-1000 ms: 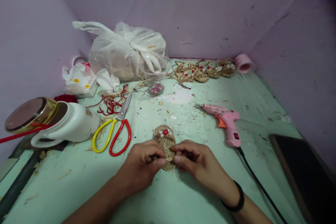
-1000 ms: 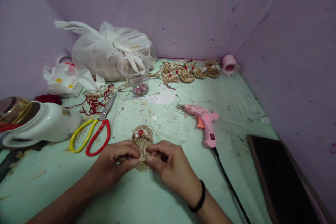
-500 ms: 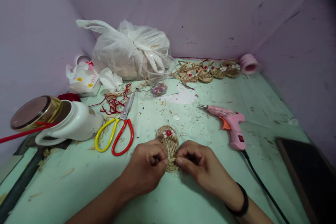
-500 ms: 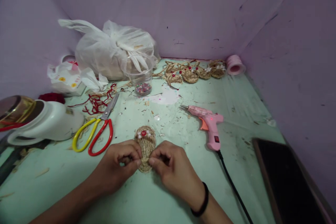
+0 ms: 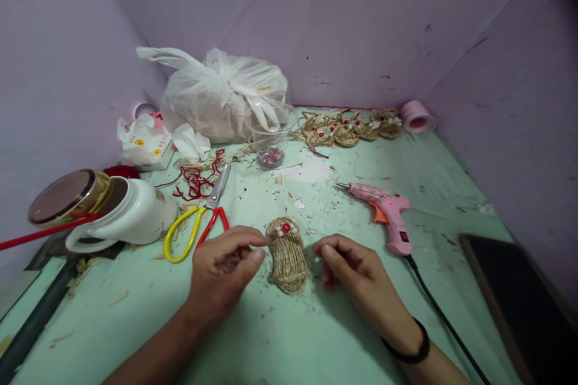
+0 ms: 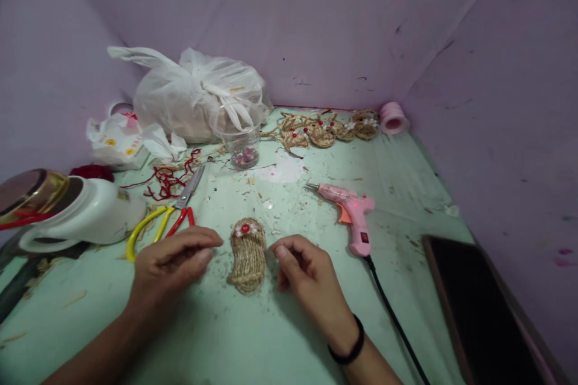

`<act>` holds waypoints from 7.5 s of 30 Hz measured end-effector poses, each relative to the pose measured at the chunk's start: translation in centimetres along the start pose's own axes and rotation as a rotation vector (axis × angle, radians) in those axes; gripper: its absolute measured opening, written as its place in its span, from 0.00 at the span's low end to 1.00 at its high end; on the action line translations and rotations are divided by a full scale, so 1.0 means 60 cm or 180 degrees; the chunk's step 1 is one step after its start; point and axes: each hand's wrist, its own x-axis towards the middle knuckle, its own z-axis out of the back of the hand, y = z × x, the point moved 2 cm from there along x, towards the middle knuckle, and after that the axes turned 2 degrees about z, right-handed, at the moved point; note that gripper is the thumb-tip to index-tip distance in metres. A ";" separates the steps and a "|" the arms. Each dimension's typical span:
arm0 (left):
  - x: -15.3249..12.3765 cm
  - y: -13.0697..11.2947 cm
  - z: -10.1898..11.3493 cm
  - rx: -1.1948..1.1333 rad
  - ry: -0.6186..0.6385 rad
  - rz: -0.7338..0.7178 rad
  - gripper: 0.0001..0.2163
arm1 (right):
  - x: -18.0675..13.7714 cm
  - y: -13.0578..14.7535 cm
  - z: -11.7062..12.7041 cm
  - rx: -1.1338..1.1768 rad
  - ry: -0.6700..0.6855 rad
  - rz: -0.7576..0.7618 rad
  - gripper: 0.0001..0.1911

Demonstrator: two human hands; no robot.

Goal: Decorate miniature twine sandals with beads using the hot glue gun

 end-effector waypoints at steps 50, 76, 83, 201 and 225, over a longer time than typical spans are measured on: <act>0.002 0.033 -0.044 0.0390 0.1308 0.1993 0.07 | -0.008 -0.011 -0.014 -0.1701 0.0110 0.0204 0.08; 0.005 0.039 -0.035 -0.0067 0.0918 0.1405 0.10 | -0.001 -0.020 -0.024 0.0261 -0.0129 -0.0362 0.10; 0.001 0.044 -0.038 -0.0016 0.0876 0.1172 0.07 | -0.001 -0.022 -0.019 -0.0278 -0.0146 -0.0056 0.10; -0.021 0.003 -0.064 -0.0423 0.0936 -0.0886 0.09 | -0.003 -0.010 -0.042 0.2454 -0.0199 -0.0256 0.10; 0.001 0.022 -0.071 -0.2331 0.0333 0.1378 0.18 | -0.004 0.002 -0.036 0.2168 0.0186 -0.0609 0.14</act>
